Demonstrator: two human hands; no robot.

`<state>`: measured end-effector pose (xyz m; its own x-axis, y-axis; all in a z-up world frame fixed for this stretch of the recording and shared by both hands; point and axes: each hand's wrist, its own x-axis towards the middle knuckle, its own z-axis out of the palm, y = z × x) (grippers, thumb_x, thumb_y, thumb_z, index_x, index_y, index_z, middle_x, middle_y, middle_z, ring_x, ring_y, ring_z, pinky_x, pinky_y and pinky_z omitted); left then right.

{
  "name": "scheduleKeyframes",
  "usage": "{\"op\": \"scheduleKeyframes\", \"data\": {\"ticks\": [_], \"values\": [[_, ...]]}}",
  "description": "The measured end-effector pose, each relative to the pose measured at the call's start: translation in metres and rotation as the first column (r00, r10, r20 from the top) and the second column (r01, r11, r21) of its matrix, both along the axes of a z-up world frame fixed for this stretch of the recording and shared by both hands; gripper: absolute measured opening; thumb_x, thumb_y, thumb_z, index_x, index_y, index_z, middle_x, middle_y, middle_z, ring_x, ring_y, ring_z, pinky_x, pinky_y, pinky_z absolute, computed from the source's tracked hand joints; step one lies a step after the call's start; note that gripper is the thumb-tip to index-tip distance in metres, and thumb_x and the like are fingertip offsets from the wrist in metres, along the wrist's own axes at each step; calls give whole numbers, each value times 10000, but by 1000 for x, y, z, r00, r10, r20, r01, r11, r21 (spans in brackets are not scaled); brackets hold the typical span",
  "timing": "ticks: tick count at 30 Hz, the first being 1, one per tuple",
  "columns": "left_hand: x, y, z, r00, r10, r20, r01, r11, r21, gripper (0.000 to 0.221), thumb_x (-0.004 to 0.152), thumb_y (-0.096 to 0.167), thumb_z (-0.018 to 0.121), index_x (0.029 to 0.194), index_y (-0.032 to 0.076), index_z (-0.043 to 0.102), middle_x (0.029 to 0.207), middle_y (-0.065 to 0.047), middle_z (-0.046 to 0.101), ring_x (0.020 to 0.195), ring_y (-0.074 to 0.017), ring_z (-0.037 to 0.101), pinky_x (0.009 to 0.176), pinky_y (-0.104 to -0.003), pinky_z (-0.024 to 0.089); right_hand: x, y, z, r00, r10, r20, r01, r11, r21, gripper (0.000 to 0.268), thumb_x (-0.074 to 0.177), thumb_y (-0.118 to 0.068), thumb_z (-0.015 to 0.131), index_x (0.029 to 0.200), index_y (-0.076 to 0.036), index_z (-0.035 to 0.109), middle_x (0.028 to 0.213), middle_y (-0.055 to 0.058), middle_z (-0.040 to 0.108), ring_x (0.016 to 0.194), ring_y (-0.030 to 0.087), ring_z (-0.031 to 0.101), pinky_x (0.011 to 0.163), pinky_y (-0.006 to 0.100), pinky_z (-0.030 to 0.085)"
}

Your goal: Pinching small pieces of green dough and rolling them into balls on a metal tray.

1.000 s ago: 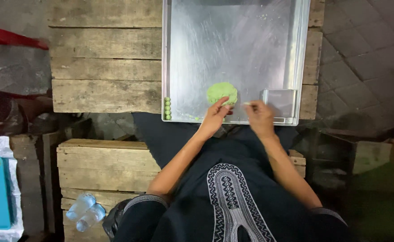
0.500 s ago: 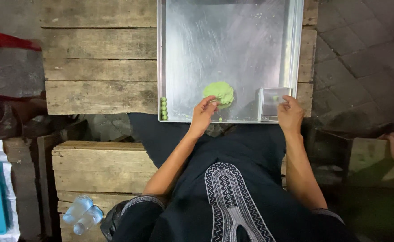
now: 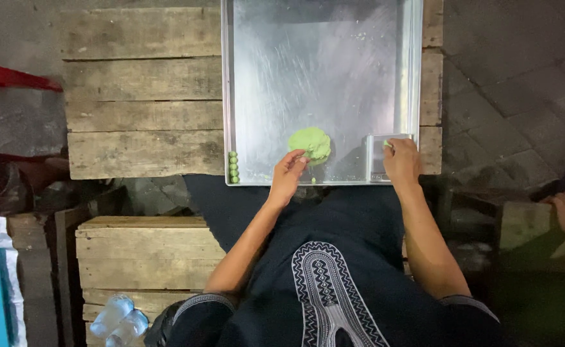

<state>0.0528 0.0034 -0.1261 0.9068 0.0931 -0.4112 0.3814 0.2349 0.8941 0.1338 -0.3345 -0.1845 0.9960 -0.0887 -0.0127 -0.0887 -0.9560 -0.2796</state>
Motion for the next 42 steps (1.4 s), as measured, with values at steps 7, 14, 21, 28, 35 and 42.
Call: {"op": "scheduleKeyframes", "data": {"ticks": [7,14,21,28,35,42], "values": [[-3,-10,2,998,56,2,-55,996,-67,306,1025,172,641,1309,57,649,1100,-79,734,912,-86,641,768,-194,479,-22,61,75,995,-97,-1,91,930,355,197,917,-187,729,1094,-111,769,925,142,746,914,364,725,790,446,567],[-5,-31,20,998,-23,-64,12,987,-161,235,1010,215,697,1177,60,756,926,-86,761,797,-113,689,712,-230,560,-64,153,102,975,131,-181,86,527,846,253,836,-13,789,1078,-81,763,860,84,766,757,141,714,708,287,573],[-12,-15,3,999,-19,37,29,958,-285,426,1027,16,586,1454,17,581,1183,-187,743,954,-170,723,900,-332,585,-58,167,110,975,220,22,-148,573,806,344,711,-47,909,1033,-146,837,847,25,695,721,92,668,631,233,560],[-5,-13,9,999,47,-25,-53,895,-442,440,1034,12,566,1469,-38,526,1217,-218,722,1064,-244,720,959,-373,579,-54,176,130,968,222,113,-226,594,772,166,750,-58,844,887,-149,820,856,61,740,692,210,698,606,311,561],[6,-13,21,962,127,-243,-202,928,-314,202,898,120,807,1029,-32,786,834,-185,769,693,-238,749,677,-352,640,-54,186,136,945,178,275,-325,606,726,155,789,13,815,875,-115,833,741,66,729,669,236,726,605,316,563],[0,-5,42,917,211,-337,-338,861,-380,265,964,166,730,1007,-91,773,844,-176,737,736,-239,708,752,-394,604,-66,207,167,784,332,524,-586,673,451,102,852,-51,819,939,-37,767,908,73,719,797,273,719,694,339,606]]}}
